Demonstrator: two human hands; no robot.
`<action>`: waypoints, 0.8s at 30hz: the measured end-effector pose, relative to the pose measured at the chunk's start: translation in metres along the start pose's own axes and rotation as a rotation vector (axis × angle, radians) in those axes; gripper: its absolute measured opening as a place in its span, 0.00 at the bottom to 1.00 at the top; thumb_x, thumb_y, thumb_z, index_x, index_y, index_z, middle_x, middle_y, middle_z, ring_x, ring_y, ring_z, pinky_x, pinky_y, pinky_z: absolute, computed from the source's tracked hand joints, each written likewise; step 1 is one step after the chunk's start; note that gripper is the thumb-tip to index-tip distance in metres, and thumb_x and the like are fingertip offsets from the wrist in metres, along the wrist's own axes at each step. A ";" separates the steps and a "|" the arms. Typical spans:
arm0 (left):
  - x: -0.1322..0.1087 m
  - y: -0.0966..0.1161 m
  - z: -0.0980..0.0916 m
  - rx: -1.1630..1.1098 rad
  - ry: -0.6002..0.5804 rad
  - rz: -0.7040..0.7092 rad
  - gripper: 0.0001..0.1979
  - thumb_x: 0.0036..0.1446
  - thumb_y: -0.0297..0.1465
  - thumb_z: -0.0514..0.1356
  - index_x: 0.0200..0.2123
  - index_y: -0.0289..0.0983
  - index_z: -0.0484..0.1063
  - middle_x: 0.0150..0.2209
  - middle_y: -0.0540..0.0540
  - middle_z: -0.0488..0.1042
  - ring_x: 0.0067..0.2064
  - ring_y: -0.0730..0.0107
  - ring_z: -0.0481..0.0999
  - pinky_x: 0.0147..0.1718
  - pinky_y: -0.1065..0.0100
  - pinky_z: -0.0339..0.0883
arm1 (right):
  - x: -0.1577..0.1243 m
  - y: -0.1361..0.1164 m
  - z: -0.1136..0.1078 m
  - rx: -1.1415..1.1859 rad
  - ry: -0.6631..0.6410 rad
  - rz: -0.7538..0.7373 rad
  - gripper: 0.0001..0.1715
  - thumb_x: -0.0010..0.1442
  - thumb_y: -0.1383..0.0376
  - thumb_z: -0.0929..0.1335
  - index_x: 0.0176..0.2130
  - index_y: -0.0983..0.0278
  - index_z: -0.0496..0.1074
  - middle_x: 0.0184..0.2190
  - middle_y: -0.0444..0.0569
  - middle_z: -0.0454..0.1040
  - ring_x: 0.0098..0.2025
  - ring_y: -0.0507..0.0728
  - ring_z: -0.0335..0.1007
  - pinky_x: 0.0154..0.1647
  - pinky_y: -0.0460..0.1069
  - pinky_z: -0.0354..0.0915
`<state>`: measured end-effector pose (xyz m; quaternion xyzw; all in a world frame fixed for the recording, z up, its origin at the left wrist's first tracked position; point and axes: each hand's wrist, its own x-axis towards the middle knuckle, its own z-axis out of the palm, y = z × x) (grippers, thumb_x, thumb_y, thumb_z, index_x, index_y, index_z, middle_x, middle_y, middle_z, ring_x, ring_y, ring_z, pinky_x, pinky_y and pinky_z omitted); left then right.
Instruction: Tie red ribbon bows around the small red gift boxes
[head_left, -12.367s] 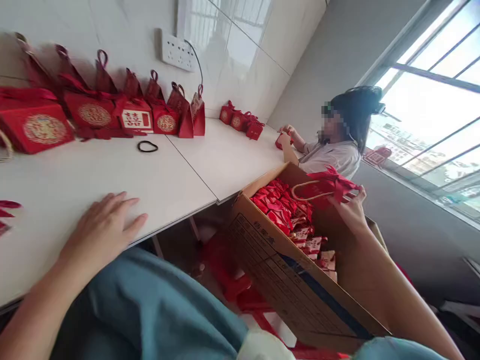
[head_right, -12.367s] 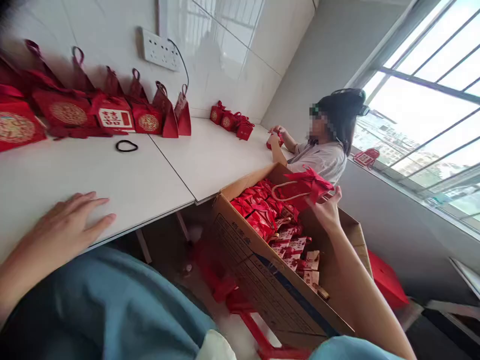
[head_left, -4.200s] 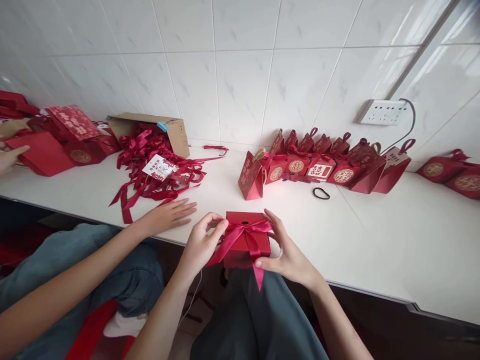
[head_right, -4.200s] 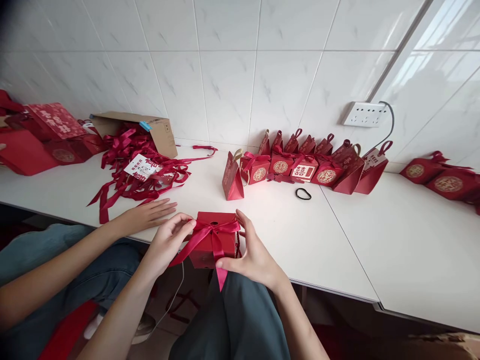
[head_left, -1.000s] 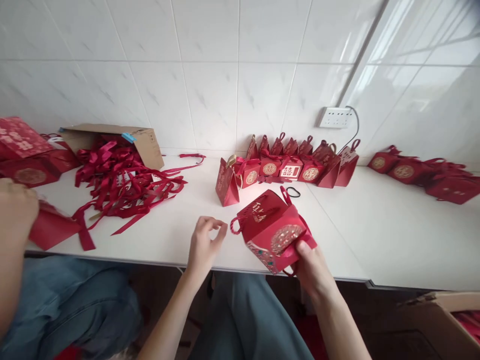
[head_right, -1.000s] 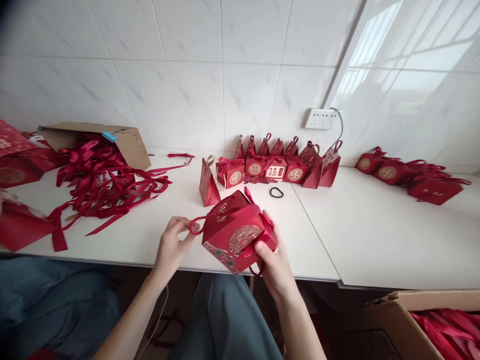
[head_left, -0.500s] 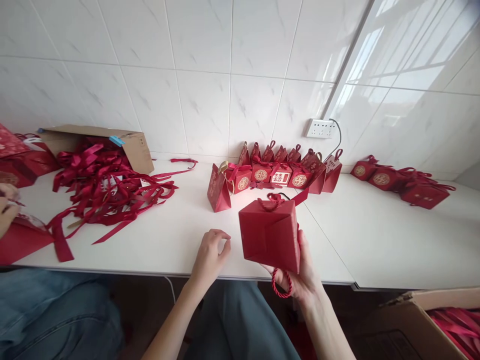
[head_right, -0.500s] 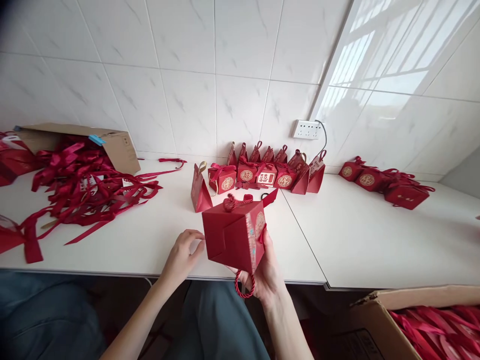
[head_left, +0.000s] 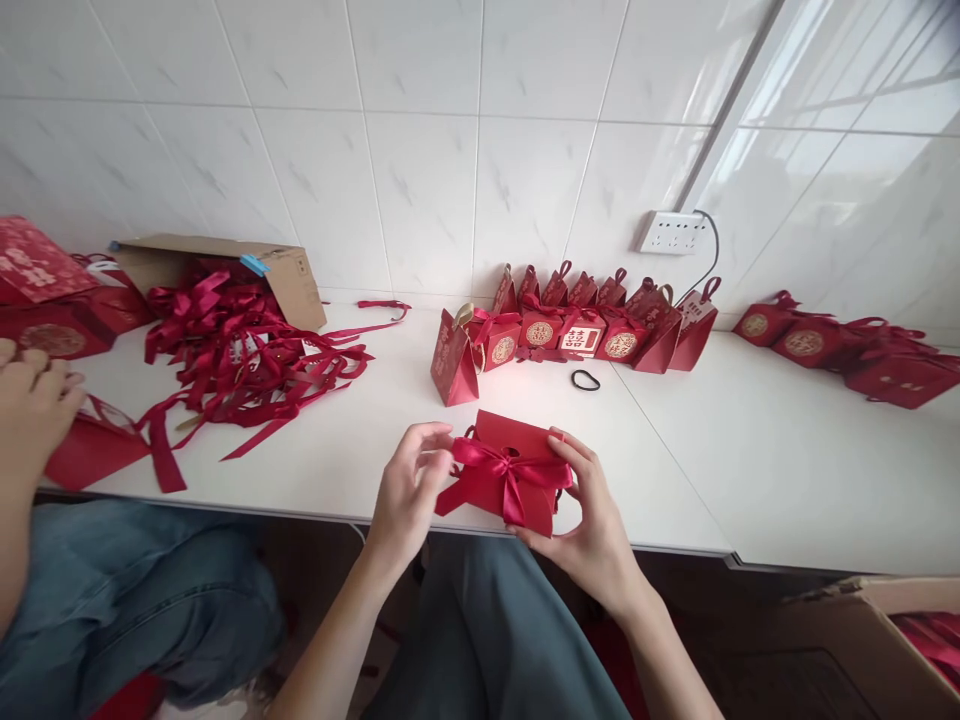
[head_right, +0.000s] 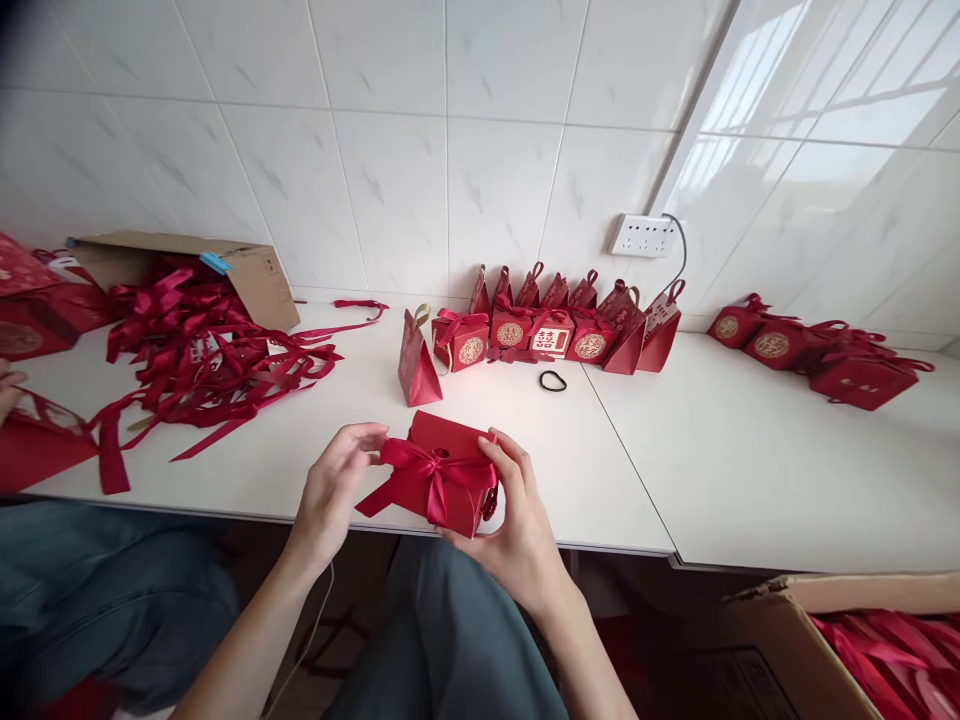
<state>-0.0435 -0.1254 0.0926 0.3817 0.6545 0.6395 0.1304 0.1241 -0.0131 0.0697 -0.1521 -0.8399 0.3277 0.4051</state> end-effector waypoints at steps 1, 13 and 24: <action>-0.003 0.008 0.000 0.063 -0.038 -0.005 0.19 0.54 0.46 0.56 0.41 0.38 0.68 0.36 0.46 0.73 0.40 0.64 0.74 0.40 0.64 0.68 | 0.000 -0.001 0.000 0.000 0.000 -0.026 0.46 0.50 0.62 0.74 0.61 0.53 0.51 0.59 0.55 0.54 0.62 0.65 0.53 0.53 0.61 0.66; -0.034 0.044 0.047 0.312 -0.003 0.757 0.08 0.53 0.20 0.60 0.35 0.36 0.68 0.34 0.48 0.65 0.39 0.70 0.68 0.38 0.67 0.68 | -0.010 -0.007 -0.027 0.027 0.150 -0.053 0.48 0.47 0.63 0.75 0.61 0.55 0.52 0.59 0.56 0.54 0.63 0.66 0.49 0.57 0.63 0.62; -0.050 0.048 0.063 0.415 0.032 1.043 0.10 0.51 0.17 0.59 0.33 0.35 0.74 0.36 0.48 0.61 0.42 0.68 0.64 0.48 0.55 0.62 | -0.027 -0.011 -0.039 0.086 0.247 -0.108 0.48 0.48 0.63 0.75 0.62 0.57 0.52 0.61 0.57 0.53 0.64 0.67 0.48 0.58 0.63 0.60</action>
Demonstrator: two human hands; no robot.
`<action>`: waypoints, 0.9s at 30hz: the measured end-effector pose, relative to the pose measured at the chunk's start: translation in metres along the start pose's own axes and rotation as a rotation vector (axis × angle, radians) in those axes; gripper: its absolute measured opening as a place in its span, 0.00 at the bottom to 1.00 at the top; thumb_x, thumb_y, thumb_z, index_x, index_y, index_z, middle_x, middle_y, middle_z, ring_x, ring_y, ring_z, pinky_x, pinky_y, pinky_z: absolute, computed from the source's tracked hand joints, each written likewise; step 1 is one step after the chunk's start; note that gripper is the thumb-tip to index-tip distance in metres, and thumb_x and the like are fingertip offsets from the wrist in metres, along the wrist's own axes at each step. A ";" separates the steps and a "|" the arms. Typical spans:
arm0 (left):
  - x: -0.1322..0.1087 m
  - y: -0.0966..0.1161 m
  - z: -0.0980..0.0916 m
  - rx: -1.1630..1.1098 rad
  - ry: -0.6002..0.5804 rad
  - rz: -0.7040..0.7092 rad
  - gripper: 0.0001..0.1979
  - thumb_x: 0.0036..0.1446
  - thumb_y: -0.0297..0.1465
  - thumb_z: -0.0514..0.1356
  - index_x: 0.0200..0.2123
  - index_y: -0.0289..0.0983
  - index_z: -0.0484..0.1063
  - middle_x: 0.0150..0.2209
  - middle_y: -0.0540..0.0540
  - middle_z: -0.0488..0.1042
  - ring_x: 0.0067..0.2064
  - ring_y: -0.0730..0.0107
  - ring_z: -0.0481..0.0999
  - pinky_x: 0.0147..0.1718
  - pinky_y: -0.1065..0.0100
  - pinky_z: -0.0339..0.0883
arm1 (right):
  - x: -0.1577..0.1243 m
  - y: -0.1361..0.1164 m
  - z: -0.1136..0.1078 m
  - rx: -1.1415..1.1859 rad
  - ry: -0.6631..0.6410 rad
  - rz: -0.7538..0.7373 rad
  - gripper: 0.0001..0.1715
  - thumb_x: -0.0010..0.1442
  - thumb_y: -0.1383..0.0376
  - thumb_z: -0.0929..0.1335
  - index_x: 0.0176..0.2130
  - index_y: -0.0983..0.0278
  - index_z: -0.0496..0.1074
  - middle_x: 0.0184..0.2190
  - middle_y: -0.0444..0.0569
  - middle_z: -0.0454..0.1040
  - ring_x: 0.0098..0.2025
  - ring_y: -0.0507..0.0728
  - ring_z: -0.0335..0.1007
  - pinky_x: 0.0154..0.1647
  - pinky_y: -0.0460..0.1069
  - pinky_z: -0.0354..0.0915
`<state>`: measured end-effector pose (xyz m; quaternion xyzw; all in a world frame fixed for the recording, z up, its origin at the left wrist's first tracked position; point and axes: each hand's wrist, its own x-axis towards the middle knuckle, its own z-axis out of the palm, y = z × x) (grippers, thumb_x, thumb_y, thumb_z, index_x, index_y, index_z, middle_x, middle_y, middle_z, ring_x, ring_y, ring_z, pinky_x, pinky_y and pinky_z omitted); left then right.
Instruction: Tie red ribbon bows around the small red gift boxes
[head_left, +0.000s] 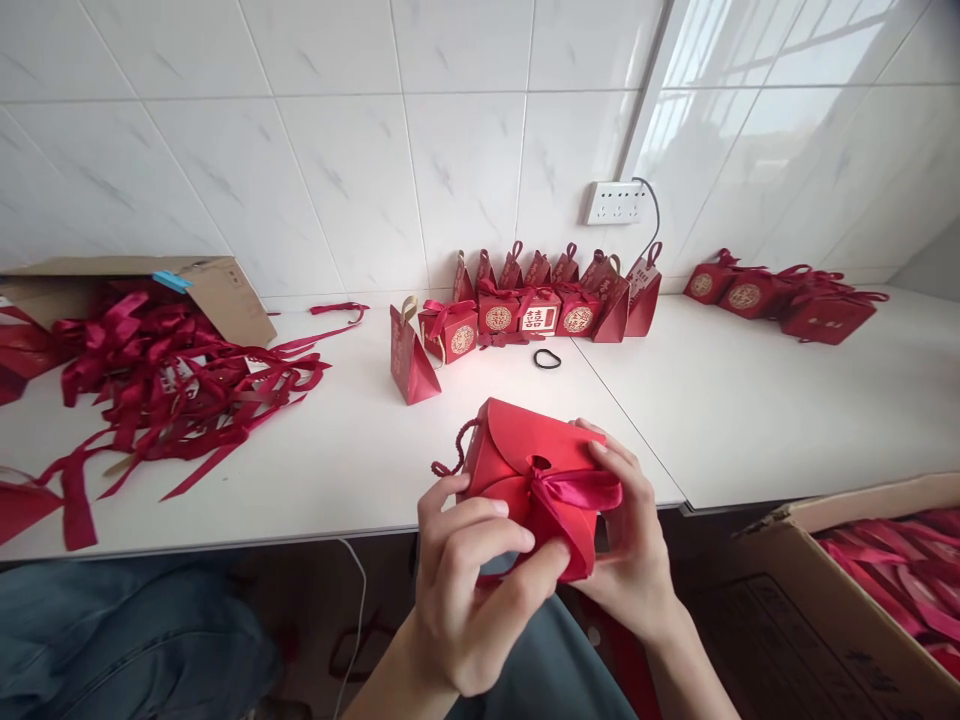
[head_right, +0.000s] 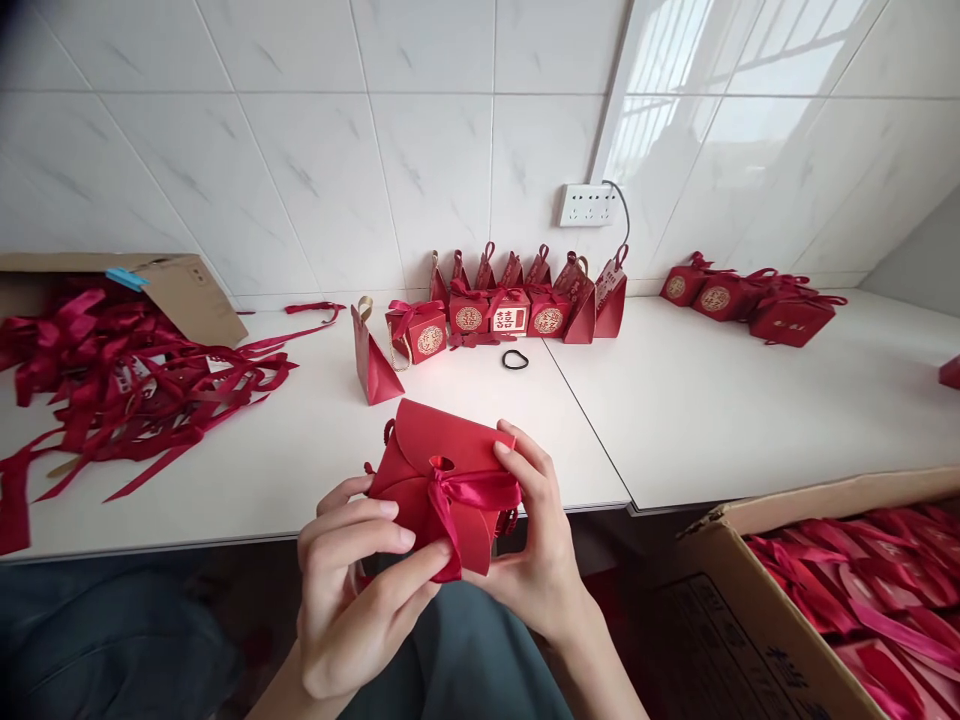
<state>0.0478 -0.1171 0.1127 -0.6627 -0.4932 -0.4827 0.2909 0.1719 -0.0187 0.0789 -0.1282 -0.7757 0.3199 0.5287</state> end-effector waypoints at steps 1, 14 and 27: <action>0.000 -0.001 -0.001 -0.006 0.006 0.014 0.09 0.52 0.17 0.59 0.33 0.35 0.74 0.36 0.48 0.61 0.41 0.68 0.64 0.48 0.55 0.63 | 0.000 0.000 -0.001 0.006 0.001 -0.003 0.48 0.48 0.64 0.75 0.62 0.57 0.52 0.61 0.56 0.54 0.64 0.67 0.48 0.58 0.63 0.60; -0.004 -0.006 -0.012 0.025 0.030 0.036 0.06 0.57 0.22 0.56 0.34 0.35 0.72 0.34 0.47 0.67 0.42 0.67 0.69 0.46 0.56 0.66 | 0.003 -0.005 0.004 0.013 -0.039 -0.013 0.47 0.49 0.64 0.75 0.62 0.58 0.52 0.60 0.57 0.54 0.63 0.66 0.49 0.59 0.62 0.59; -0.015 -0.008 -0.029 0.066 0.071 -0.045 0.07 0.55 0.21 0.57 0.34 0.36 0.73 0.35 0.47 0.63 0.41 0.67 0.66 0.45 0.57 0.67 | 0.006 -0.013 0.021 0.033 -0.117 -0.026 0.48 0.49 0.63 0.74 0.62 0.57 0.51 0.60 0.57 0.53 0.64 0.68 0.47 0.59 0.64 0.59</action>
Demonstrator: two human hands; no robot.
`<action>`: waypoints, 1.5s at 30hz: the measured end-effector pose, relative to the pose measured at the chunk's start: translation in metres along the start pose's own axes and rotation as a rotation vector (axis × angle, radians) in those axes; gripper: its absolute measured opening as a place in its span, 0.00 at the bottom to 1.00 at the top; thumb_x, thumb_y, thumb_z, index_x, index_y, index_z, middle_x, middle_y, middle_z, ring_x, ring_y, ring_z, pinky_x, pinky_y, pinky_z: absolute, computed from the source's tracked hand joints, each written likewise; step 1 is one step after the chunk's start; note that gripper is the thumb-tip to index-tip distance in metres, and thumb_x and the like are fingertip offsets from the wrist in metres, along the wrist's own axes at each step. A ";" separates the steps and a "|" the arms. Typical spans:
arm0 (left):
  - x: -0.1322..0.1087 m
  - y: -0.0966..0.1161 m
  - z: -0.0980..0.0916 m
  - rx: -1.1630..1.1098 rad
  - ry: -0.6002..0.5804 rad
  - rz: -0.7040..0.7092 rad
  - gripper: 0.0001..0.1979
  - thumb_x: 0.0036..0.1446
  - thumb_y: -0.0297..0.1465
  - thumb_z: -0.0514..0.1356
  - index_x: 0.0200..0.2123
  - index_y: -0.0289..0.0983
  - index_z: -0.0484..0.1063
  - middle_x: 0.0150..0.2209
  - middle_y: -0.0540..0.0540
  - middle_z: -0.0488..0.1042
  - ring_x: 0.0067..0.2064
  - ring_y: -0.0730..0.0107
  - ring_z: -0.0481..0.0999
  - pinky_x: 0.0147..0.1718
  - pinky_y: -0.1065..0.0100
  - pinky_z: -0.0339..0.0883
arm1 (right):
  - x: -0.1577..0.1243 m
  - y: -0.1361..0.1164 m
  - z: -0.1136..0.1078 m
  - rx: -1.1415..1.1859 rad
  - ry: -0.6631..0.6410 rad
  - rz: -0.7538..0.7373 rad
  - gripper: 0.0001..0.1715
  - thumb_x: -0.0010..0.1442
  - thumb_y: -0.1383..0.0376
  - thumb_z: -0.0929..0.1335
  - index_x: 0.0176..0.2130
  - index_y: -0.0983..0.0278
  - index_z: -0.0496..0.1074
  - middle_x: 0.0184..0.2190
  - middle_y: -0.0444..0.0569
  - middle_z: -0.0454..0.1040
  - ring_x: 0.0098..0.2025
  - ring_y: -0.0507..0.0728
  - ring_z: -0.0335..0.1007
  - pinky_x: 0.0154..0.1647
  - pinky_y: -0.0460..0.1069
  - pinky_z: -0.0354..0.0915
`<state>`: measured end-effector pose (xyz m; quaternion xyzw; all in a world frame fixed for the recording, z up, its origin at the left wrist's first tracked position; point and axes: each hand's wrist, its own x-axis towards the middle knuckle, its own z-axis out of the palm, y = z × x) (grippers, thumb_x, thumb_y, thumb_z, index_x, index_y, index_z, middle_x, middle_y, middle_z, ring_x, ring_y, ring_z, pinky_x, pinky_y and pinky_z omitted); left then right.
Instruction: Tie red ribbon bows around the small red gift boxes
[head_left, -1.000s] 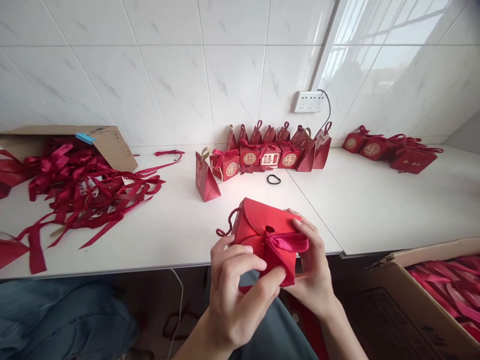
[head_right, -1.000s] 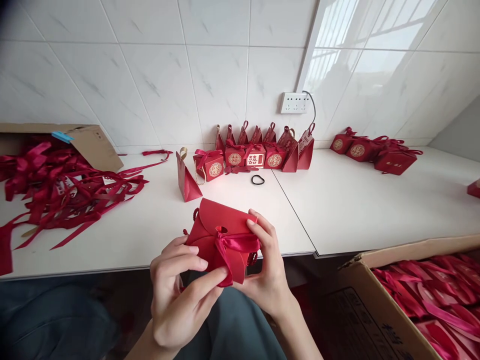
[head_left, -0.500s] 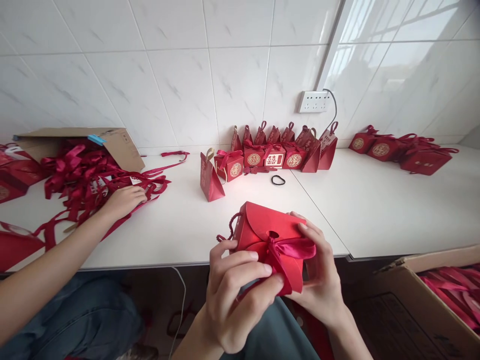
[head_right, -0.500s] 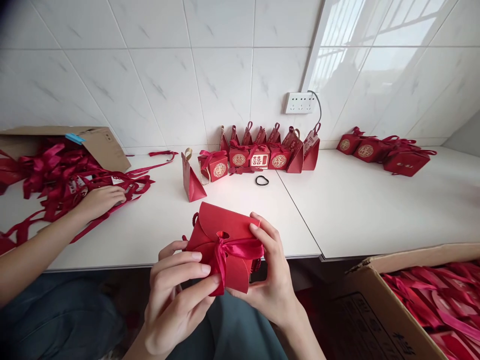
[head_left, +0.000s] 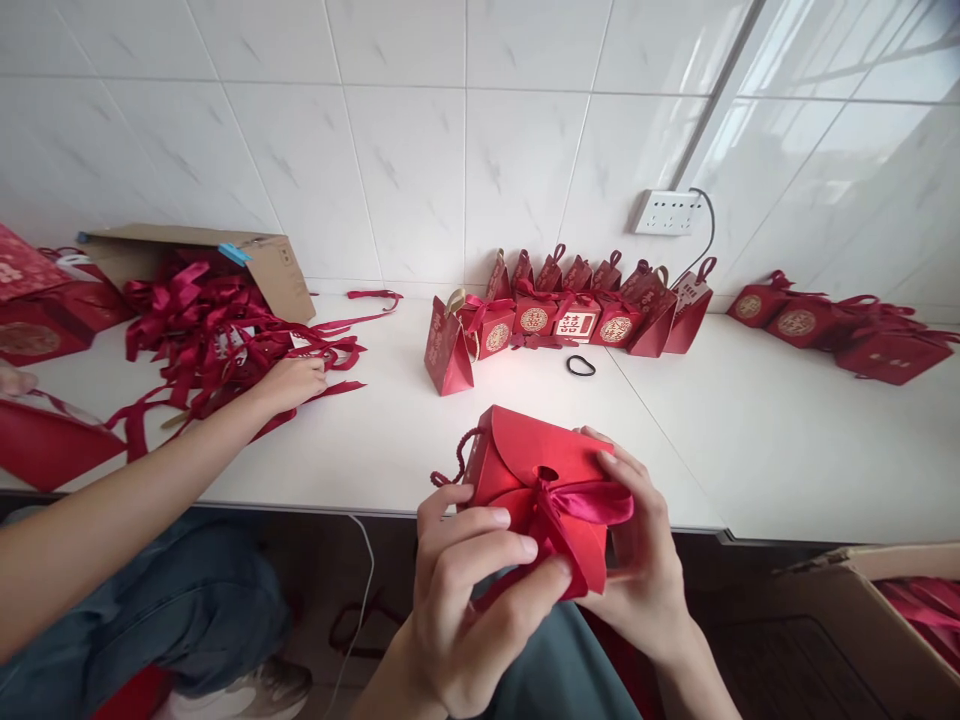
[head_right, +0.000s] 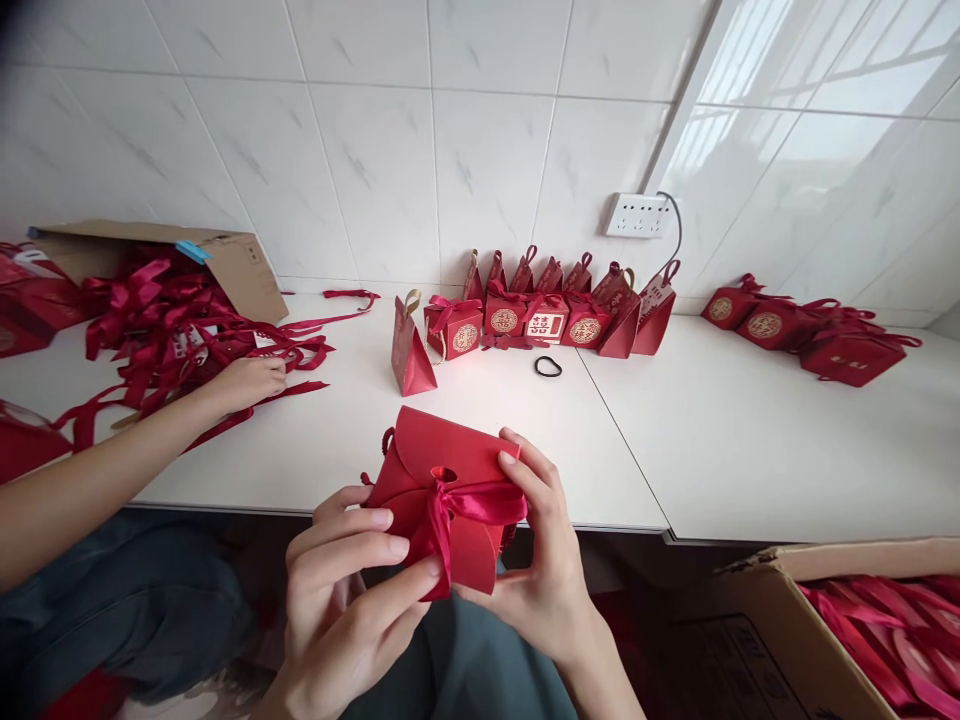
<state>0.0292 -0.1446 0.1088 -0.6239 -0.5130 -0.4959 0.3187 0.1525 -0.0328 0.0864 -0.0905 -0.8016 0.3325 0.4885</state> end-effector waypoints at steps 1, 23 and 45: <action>0.000 0.000 -0.001 -0.002 -0.004 -0.001 0.07 0.56 0.22 0.57 0.34 0.36 0.73 0.35 0.47 0.63 0.40 0.67 0.66 0.45 0.57 0.66 | 0.000 -0.001 0.001 -0.001 -0.004 -0.003 0.48 0.49 0.63 0.74 0.62 0.57 0.51 0.60 0.57 0.53 0.64 0.68 0.47 0.59 0.64 0.59; 0.005 0.006 0.004 -0.051 -0.038 0.030 0.06 0.54 0.22 0.59 0.34 0.36 0.73 0.31 0.48 0.68 0.37 0.69 0.70 0.44 0.57 0.66 | -0.004 -0.002 -0.012 -0.026 0.051 -0.024 0.49 0.47 0.65 0.76 0.62 0.56 0.53 0.60 0.57 0.55 0.63 0.69 0.51 0.57 0.65 0.59; 0.019 0.023 0.014 -0.045 -0.049 0.045 0.08 0.51 0.19 0.62 0.33 0.37 0.74 0.29 0.51 0.72 0.37 0.72 0.72 0.47 0.58 0.67 | -0.010 -0.001 -0.028 -0.066 0.130 -0.017 0.46 0.50 0.58 0.74 0.62 0.56 0.53 0.59 0.55 0.58 0.62 0.68 0.54 0.56 0.64 0.62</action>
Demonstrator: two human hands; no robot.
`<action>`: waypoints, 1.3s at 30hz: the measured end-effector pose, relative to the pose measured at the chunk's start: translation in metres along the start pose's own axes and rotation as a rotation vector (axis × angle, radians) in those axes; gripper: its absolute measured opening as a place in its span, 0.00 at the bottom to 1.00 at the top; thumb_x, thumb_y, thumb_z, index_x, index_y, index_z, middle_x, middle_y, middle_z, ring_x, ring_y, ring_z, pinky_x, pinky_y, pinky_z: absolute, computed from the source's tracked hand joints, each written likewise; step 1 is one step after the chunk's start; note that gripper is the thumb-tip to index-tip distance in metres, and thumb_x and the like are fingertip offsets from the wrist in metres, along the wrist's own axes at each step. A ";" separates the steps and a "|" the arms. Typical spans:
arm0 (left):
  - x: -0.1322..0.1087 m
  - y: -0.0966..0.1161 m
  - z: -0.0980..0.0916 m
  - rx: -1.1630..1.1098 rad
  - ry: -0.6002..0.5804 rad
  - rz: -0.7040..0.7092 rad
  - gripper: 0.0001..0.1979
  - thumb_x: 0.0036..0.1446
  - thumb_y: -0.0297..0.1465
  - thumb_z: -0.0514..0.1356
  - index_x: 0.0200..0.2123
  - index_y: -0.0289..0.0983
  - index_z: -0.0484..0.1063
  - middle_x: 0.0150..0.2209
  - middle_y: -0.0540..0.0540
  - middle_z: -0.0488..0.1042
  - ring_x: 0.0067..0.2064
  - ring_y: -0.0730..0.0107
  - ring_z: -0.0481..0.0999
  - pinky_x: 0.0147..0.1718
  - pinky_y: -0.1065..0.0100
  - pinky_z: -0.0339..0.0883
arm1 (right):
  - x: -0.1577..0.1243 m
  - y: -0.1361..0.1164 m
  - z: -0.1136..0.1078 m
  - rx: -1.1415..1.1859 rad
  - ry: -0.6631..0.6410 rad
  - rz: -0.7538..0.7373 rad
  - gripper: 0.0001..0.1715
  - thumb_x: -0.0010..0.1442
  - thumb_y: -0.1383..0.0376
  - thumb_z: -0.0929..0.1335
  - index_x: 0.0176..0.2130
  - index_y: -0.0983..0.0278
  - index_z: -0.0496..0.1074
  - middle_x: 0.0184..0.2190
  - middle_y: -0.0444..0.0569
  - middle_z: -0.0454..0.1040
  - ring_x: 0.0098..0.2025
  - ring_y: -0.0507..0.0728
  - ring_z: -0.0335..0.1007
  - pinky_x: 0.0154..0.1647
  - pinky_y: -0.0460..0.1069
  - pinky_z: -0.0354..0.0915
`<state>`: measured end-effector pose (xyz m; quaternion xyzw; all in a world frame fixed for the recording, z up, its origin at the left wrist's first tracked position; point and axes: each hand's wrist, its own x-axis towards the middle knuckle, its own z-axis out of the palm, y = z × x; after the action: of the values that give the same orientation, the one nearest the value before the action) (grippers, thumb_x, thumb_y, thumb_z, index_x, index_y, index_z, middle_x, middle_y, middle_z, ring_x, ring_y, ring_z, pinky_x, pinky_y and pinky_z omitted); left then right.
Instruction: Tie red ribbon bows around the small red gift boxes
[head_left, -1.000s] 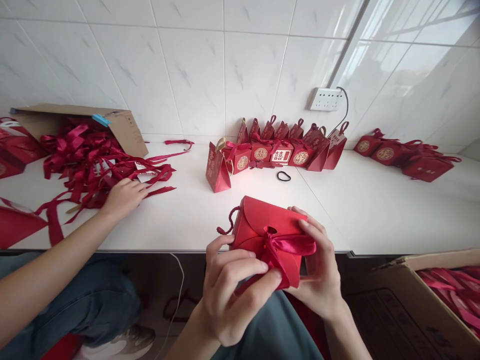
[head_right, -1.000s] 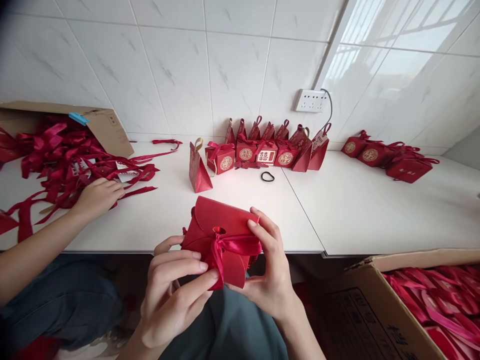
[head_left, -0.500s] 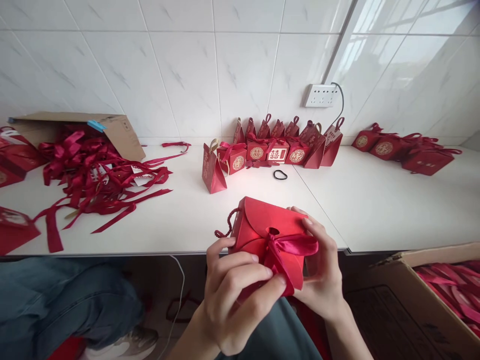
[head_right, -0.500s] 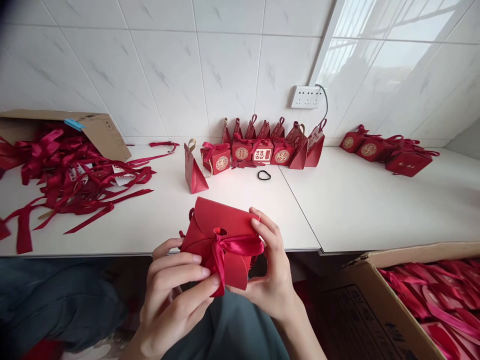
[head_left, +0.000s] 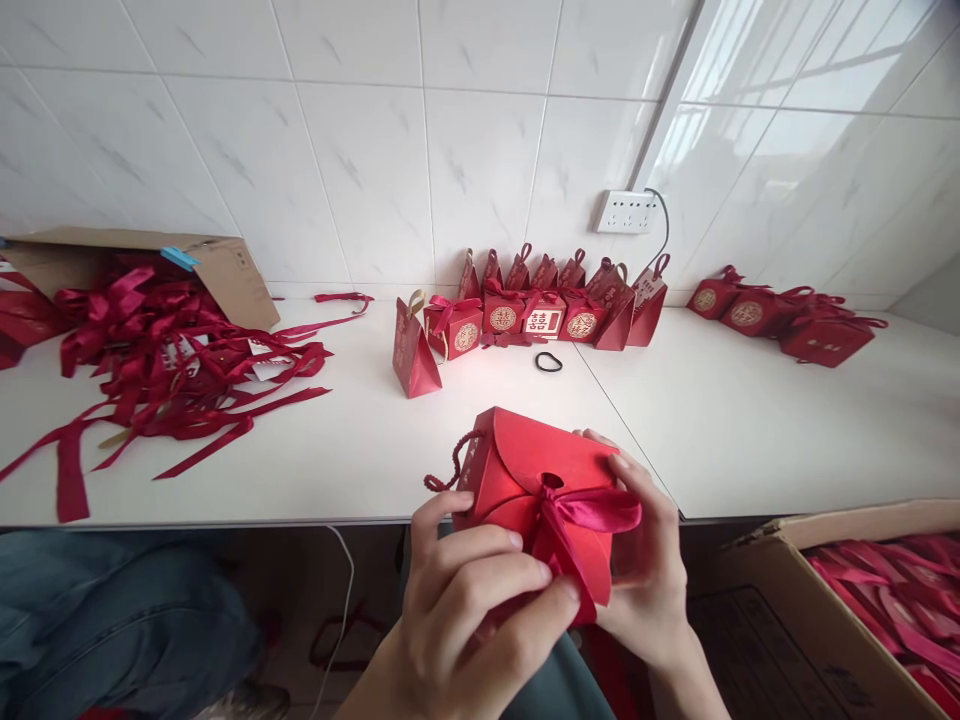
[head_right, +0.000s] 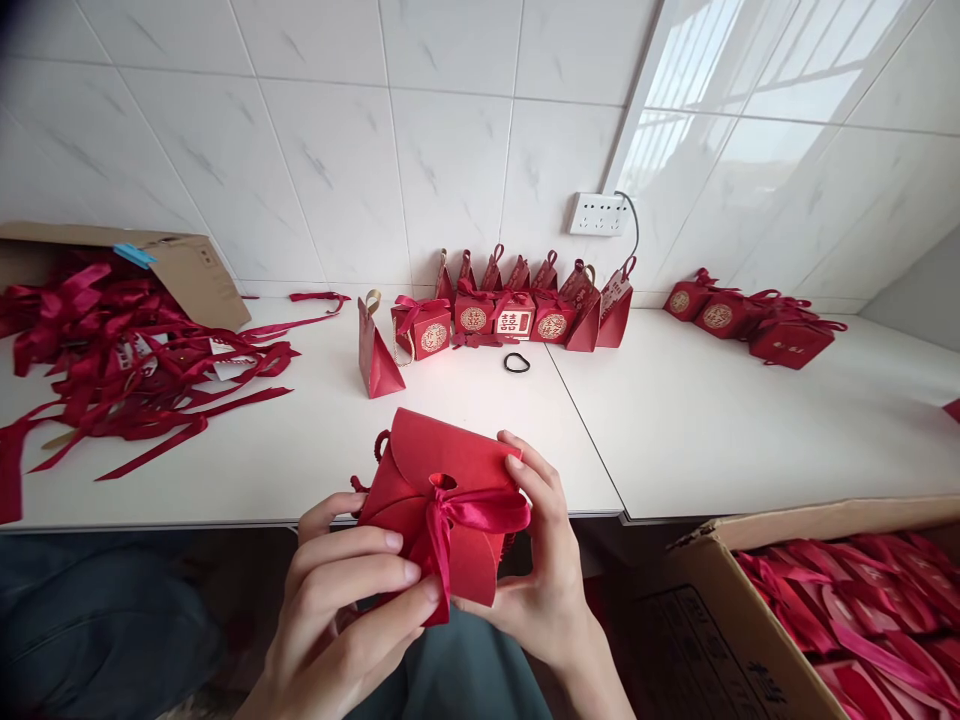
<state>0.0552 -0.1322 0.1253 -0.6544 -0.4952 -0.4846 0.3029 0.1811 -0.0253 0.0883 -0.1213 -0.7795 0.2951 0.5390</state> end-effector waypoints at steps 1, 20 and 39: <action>0.000 0.000 0.000 0.006 -0.005 0.002 0.08 0.51 0.20 0.62 0.33 0.38 0.74 0.29 0.51 0.72 0.36 0.72 0.72 0.46 0.59 0.67 | 0.000 0.000 0.000 -0.001 0.003 0.007 0.46 0.50 0.58 0.74 0.62 0.56 0.53 0.59 0.56 0.58 0.62 0.68 0.54 0.56 0.64 0.62; -0.004 0.000 0.002 -0.049 0.021 -0.032 0.07 0.53 0.19 0.60 0.33 0.35 0.74 0.32 0.50 0.69 0.38 0.72 0.70 0.47 0.57 0.64 | 0.000 0.004 0.003 0.063 -0.014 -0.003 0.48 0.49 0.59 0.75 0.62 0.57 0.52 0.60 0.56 0.57 0.63 0.68 0.52 0.58 0.64 0.59; 0.001 0.003 0.017 -0.108 -0.021 0.017 0.06 0.55 0.21 0.59 0.34 0.34 0.74 0.33 0.49 0.69 0.39 0.71 0.70 0.47 0.55 0.64 | -0.006 0.007 -0.014 0.036 0.028 0.009 0.50 0.47 0.65 0.75 0.62 0.58 0.52 0.61 0.54 0.56 0.63 0.65 0.51 0.61 0.62 0.57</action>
<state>0.0639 -0.1184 0.1206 -0.6790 -0.4657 -0.5014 0.2660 0.1954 -0.0182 0.0834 -0.1192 -0.7660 0.3097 0.5506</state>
